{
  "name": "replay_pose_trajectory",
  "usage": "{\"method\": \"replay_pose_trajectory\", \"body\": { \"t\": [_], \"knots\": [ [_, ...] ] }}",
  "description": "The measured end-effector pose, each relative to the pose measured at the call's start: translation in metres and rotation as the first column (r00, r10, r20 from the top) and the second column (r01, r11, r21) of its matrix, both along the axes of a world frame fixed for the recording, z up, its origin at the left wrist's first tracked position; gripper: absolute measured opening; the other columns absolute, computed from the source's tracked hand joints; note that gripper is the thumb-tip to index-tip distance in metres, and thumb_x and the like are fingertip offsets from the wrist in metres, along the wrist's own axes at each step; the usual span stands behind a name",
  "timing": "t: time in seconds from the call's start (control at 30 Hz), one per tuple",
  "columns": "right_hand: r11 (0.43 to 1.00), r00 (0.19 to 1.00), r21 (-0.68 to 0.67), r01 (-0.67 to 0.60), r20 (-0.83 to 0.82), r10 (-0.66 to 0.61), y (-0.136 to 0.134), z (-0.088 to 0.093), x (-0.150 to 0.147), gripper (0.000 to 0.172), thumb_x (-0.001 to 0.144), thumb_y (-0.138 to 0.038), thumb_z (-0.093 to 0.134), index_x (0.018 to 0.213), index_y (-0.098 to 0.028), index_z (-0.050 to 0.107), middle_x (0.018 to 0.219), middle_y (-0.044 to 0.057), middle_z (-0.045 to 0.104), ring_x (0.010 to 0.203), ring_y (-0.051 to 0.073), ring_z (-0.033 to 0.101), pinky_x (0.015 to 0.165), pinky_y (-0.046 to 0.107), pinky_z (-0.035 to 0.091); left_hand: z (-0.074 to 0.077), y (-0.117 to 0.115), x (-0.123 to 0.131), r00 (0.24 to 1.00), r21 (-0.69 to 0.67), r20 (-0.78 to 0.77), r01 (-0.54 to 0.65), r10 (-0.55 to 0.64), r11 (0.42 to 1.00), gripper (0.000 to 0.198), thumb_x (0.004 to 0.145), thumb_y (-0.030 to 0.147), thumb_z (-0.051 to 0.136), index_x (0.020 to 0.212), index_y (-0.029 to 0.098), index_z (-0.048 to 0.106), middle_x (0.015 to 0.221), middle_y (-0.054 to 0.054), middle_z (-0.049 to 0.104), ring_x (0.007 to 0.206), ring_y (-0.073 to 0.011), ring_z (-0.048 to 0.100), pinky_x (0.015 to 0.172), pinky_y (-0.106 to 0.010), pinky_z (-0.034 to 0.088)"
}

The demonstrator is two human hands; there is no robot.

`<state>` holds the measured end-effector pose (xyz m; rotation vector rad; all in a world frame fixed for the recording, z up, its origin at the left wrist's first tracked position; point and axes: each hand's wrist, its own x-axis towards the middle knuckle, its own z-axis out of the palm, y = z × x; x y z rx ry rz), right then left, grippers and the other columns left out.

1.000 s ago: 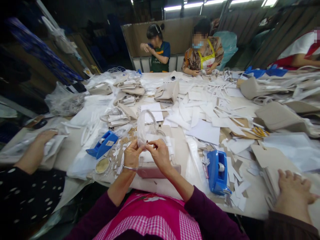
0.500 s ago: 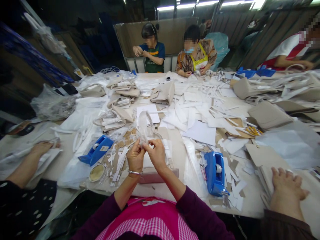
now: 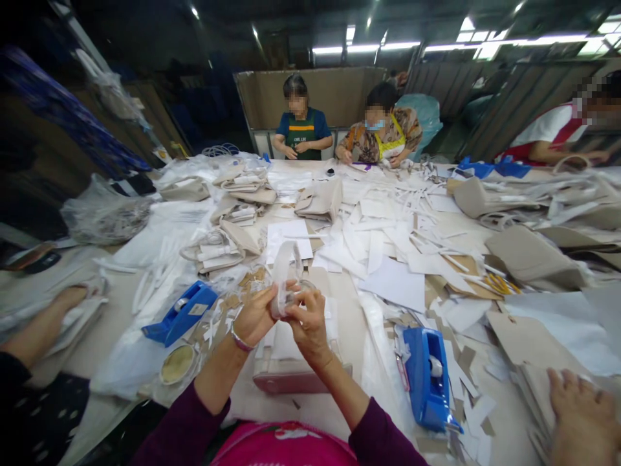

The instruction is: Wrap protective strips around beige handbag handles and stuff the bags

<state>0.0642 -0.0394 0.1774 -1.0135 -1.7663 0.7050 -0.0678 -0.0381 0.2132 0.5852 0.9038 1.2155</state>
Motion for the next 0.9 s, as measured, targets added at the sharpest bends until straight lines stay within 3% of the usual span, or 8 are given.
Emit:
{"method": "replay_pose_trajectory", "body": {
  "t": [0.1,0.17,0.27,0.33,0.53,0.6,0.73,0.9],
  "knots": [
    [0.999,0.985,0.033,-0.023,0.169,0.018,0.003,0.002,0.002,0.009,0.078,-0.019,0.062,0.08,-0.026,0.069,0.097,0.004,0.058,0.094,0.022,0.045,0.087,0.04,0.033,-0.006,0.009,-0.005,0.999,0.0,0.049,-0.008,0.008,1.0,0.036,0.074,0.032,0.068,0.102,0.01,0.066,0.095,-0.014,0.07,0.088,-0.0236,0.065,0.076,-0.035,0.052],
    [0.995,0.984,-0.089,-0.034,0.169,0.049,0.01,0.004,-0.001,0.022,0.07,-0.021,0.069,0.092,-0.025,0.067,0.1,0.005,0.058,0.094,0.024,0.046,0.086,0.04,0.034,-0.012,0.01,-0.002,0.991,0.046,-0.07,-0.107,0.11,0.993,0.031,0.074,0.033,0.068,0.098,0.013,0.067,0.096,-0.011,0.07,0.087,-0.0217,0.065,0.078,-0.033,0.051],
    [0.914,0.991,-0.386,-0.127,-0.019,0.13,0.021,0.006,-0.013,0.019,0.071,-0.028,0.065,0.089,-0.021,0.066,0.084,0.004,0.059,0.081,0.022,0.05,0.075,0.036,0.041,-0.018,0.01,0.005,0.924,0.13,-0.28,-0.231,0.259,0.964,0.026,0.074,0.034,0.069,0.094,0.018,0.068,0.098,-0.006,0.07,0.093,-0.021,0.063,0.085,-0.031,0.048],
    [0.871,0.982,-0.459,-0.176,-0.143,0.123,0.028,0.002,-0.021,0.009,0.077,-0.028,0.058,0.076,-0.021,0.064,0.071,0.002,0.056,0.071,0.021,0.051,0.069,0.034,0.042,-0.019,0.013,0.005,0.916,0.107,-0.289,-0.258,0.278,0.96,0.027,0.073,0.036,0.07,0.094,0.019,0.068,0.101,-0.006,0.069,0.099,-0.0219,0.061,0.088,-0.03,0.047],
    [0.984,0.986,-0.1,-0.149,-0.097,0.139,0.041,-0.016,-0.026,0.016,0.081,-0.027,0.053,0.07,-0.028,0.065,0.081,0.006,0.061,0.09,0.027,0.054,0.085,0.044,0.041,-0.014,0.034,-0.007,0.993,-0.028,-0.007,-0.117,0.117,0.993,0.033,0.069,0.045,0.071,0.087,0.016,0.071,0.099,-0.012,0.07,0.099,-0.0273,0.062,0.086,-0.037,0.049],
    [0.951,0.982,-0.259,-0.167,-0.133,0.136,0.045,-0.016,-0.029,0.012,0.074,-0.03,0.062,0.084,-0.028,0.068,0.086,0.006,0.064,0.085,0.027,0.056,0.08,0.043,0.044,-0.017,0.036,-0.007,0.979,0.015,-0.108,-0.175,0.176,0.984,0.034,0.065,0.045,0.075,0.086,0.019,0.072,0.099,-0.011,0.07,0.103,-0.0282,0.06,0.093,-0.038,0.045],
    [0.789,0.927,-0.529,-0.312,-0.352,0.131,0.054,-0.024,-0.036,0.024,0.072,-0.036,0.066,0.09,-0.022,0.068,0.084,0.006,0.067,0.082,0.027,0.061,0.076,0.039,0.048,-0.026,0.035,-0.006,0.929,0.074,-0.227,-0.282,0.291,0.957,0.038,0.063,0.048,0.076,0.091,0.022,0.073,0.107,-0.01,0.068,0.113,-0.0277,0.055,0.105,-0.037,0.037],
    [0.942,0.961,-0.196,-0.274,-0.105,0.257,0.063,-0.065,-0.035,0.014,0.073,-0.039,0.065,0.073,-0.025,0.068,0.082,0.006,0.067,0.08,0.025,0.06,0.074,0.036,0.048,-0.039,0.041,-0.02,0.987,-0.091,-0.094,-0.141,0.132,0.986,0.049,0.065,0.06,0.066,0.089,0.017,0.072,0.1,-0.016,0.068,0.103,-0.032,0.06,0.086,-0.04,0.049]
  ]
}}
